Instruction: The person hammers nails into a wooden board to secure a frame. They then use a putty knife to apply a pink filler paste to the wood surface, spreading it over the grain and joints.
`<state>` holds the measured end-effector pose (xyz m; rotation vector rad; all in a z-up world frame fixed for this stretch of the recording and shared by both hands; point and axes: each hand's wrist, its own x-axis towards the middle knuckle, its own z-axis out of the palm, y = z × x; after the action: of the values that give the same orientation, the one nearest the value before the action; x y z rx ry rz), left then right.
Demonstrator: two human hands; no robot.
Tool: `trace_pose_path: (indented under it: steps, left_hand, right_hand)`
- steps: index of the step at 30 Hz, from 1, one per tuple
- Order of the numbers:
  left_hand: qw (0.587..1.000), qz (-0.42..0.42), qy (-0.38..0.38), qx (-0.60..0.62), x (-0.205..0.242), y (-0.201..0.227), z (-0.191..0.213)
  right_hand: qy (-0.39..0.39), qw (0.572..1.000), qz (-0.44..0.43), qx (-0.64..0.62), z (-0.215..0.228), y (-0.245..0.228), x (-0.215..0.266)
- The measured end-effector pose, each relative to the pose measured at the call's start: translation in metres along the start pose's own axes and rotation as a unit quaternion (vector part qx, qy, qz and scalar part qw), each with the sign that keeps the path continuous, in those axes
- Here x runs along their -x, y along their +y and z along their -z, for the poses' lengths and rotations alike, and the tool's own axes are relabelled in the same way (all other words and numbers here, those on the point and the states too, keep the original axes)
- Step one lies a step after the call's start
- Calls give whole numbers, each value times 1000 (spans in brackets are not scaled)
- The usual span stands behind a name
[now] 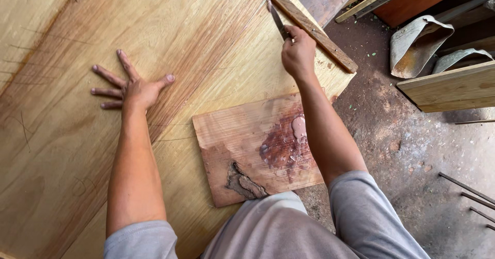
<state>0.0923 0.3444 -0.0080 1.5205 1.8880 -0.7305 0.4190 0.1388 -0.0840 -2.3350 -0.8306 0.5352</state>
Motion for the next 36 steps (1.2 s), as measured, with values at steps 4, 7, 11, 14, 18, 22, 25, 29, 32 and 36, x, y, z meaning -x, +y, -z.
trace_pose_path:
  steps: [4, 7, 11, 14, 18, 22, 25, 29, 32, 36]
  left_hand:
    - [1000, 4, 1, -4, 2, -5, -1]
    - [1000, 0, -3, -5, 1, -1, 1]
    - [1000, 6, -7, -9, 0, 0, 2]
    - [1000, -2, -5, -5, 4, -7, -1]
    - [1000, -1, -9, 8, 5, 2, 4]
    - [1000, 2, -10, 3, 9, -5, 2]
    - [1000, -3, -3, 5, 7, 2, 7]
    - [1000, -10, -1, 6, 7, -5, 2]
    - [1000, -5, -2, 8, 6, 1, 6]
    - [1000, 5, -3, -3, 8, 1, 3]
  right_hand:
    - [15, 997, 17, 80, -16, -8, 2]
    - [-53, 994, -11, 99, -12, -24, 14]
    - [-29, 992, 20, 119, 10, -32, 10]
    - [-30, 993, 38, 108, 15, -30, 11]
    - [-61, 991, 8, 118, 22, -26, -9]
    - [-24, 994, 72, 79, 20, -15, -12]
    - [-70, 992, 63, 89, 13, -19, -18]
    - [-139, 985, 50, 85, 13, -23, -6]
    - [-176, 980, 57, 76, 12, -33, -3]
    - [-137, 990, 14, 31, 30, -19, -3]
